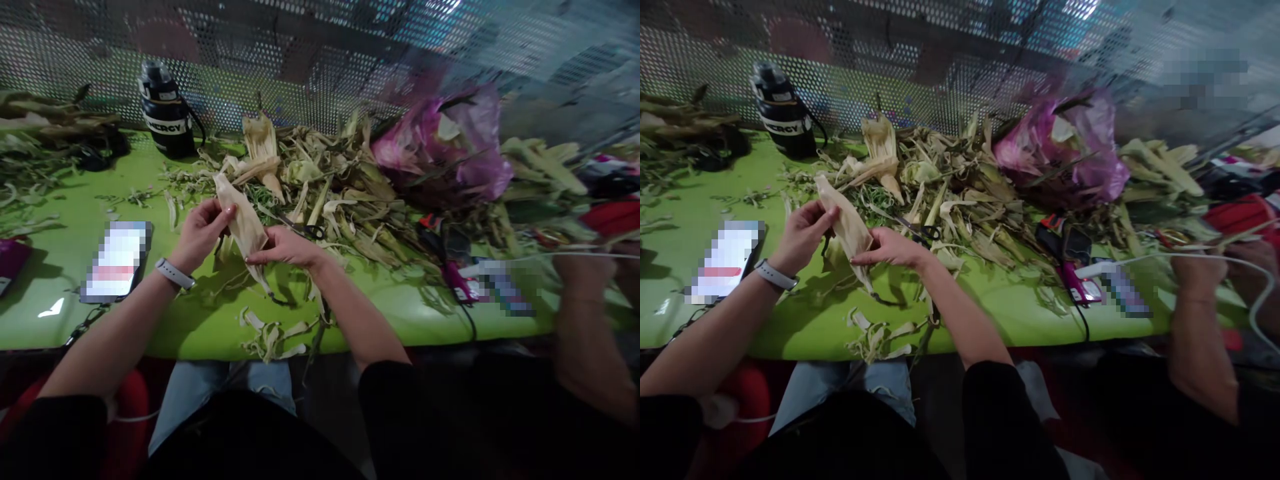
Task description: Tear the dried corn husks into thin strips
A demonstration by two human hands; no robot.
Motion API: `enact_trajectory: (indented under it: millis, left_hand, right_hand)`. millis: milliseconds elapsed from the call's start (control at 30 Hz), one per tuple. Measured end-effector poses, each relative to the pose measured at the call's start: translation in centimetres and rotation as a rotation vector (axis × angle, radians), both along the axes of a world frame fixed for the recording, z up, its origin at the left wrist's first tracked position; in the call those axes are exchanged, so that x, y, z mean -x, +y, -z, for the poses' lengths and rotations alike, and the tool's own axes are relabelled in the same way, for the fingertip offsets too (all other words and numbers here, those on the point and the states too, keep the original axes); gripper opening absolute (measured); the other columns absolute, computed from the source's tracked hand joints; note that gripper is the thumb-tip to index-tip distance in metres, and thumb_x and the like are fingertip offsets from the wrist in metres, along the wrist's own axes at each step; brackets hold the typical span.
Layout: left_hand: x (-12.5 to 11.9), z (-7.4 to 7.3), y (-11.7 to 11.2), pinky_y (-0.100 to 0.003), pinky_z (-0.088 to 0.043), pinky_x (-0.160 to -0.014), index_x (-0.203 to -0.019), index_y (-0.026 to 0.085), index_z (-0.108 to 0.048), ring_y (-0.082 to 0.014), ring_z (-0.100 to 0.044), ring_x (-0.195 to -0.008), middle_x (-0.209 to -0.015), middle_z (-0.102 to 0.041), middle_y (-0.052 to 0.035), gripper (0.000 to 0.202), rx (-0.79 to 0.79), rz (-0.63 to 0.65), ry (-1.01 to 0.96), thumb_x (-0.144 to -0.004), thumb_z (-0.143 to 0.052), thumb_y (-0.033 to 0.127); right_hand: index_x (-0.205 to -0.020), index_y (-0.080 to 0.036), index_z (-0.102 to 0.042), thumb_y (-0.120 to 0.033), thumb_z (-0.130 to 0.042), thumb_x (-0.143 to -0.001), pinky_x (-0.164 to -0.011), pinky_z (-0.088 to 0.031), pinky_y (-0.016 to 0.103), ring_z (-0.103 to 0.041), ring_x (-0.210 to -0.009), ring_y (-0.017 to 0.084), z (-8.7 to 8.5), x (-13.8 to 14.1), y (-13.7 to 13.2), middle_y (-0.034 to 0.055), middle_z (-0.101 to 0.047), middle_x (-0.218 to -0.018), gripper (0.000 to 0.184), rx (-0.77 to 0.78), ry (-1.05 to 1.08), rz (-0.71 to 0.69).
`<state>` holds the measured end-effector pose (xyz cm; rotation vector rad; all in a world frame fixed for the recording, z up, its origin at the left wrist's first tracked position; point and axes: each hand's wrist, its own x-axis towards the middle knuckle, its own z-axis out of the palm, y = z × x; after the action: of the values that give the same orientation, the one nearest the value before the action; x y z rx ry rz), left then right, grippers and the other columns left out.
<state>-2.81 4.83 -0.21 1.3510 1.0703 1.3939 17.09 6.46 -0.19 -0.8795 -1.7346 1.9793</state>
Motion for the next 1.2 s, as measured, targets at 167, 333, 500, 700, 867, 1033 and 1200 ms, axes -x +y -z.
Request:
enact_trajectory:
  millis: [167, 333, 500, 700, 867, 1033, 1200]
  left_hand:
    - [-0.1, -0.2, -0.6, -0.023, -0.03, -0.045, -0.07, 0.018, -0.055, -0.0081, -0.042, -0.049, -0.057, -0.05, 0.0034, 0.035, -0.021, 0.012, 0.201, -0.08, -0.074, 0.046]
    - [-0.3, 0.1, -0.8, -0.023, -0.031, -0.045, -0.072, 0.018, -0.057, -0.0083, -0.043, -0.049, -0.057, -0.052, 0.0028, 0.03, -0.063, 0.005, 0.296, -0.081, -0.073, 0.041]
    - [-0.4, -0.1, -0.7, -0.022, -0.03, -0.042, -0.07, 0.018, -0.058, -0.0071, -0.041, -0.043, -0.053, -0.05, 0.0038, 0.033, 0.008, 0.04, 0.133, -0.079, -0.072, 0.047]
    - [0.8, -0.5, -0.4, -0.022, -0.023, -0.038, -0.089, 0.019, -0.069, -0.0059, -0.031, -0.035, -0.045, -0.044, 0.0074, 0.035, 0.124, 0.134, 0.174, -0.076, -0.077, 0.05]
    - [0.8, -1.1, -0.9, -0.029, -0.051, -0.077, -0.089, 0.017, -0.075, -0.0214, -0.066, -0.091, -0.094, -0.073, -0.009, 0.044, -0.121, 0.021, 0.394, -0.086, -0.062, 0.058]
    - [-0.3, -0.5, -1.3, -0.031, -0.052, -0.079, -0.094, 0.014, -0.075, -0.0218, -0.066, -0.087, -0.094, -0.074, -0.0095, 0.04, -0.079, 0.05, 0.363, -0.075, -0.077, 0.049]
    - [0.0, 0.2, -0.6, -0.028, -0.05, -0.066, -0.089, 0.013, -0.077, -0.0154, -0.063, -0.068, -0.083, -0.075, -0.0076, 0.032, 0.136, 0.236, 0.119, -0.075, -0.078, 0.042]
  right_hand:
    - [-0.1, -0.019, -0.067, -0.039, -0.089, -0.06, -0.081, -0.057, 0.031, -0.068, -0.089, 0.018, 0.3, 0.4, 0.3, 0.0027, -0.074, -0.094, 0.05, -0.15, 0.034, 0.151]
    - [-0.082, -0.019, -0.063, -0.056, -0.079, -0.067, -0.067, -0.049, 0.026, -0.059, -0.073, 0.014, 0.6, 0.8, 0.7, -0.0005, -0.065, -0.077, 0.043, -0.318, 0.039, 0.423]
    - [-0.076, -0.017, -0.064, -0.057, -0.079, -0.064, -0.064, -0.046, 0.025, -0.053, -0.066, 0.011, 0.1, 0.1, 1.2, -0.0019, -0.062, -0.07, 0.044, -0.364, 0.019, 0.454]
    - [-0.073, -0.02, -0.06, -0.063, -0.075, -0.067, -0.057, -0.048, 0.025, -0.053, -0.063, 0.012, -0.2, -0.5, 1.6, -0.0016, -0.06, -0.068, 0.045, -0.325, 0.058, 0.572]
    - [-0.073, -0.02, -0.061, -0.058, -0.081, -0.062, -0.055, -0.047, 0.025, -0.053, -0.06, 0.011, -0.4, -0.8, 1.6, -0.0024, -0.059, -0.066, 0.044, -0.287, 0.068, 0.578]
    - [-0.071, -0.019, -0.06, -0.059, -0.082, -0.062, -0.055, -0.048, 0.024, -0.054, -0.059, 0.01, 0.0, 0.0, 1.2, -0.0033, -0.059, -0.064, 0.046, -0.28, 0.095, 0.48]
    - [-0.074, -0.017, -0.063, -0.054, -0.088, -0.055, -0.058, -0.052, 0.024, -0.058, -0.062, 0.011, 0.1, -0.5, 1.4, -0.0023, -0.062, -0.068, 0.048, -0.16, 0.078, 0.385]
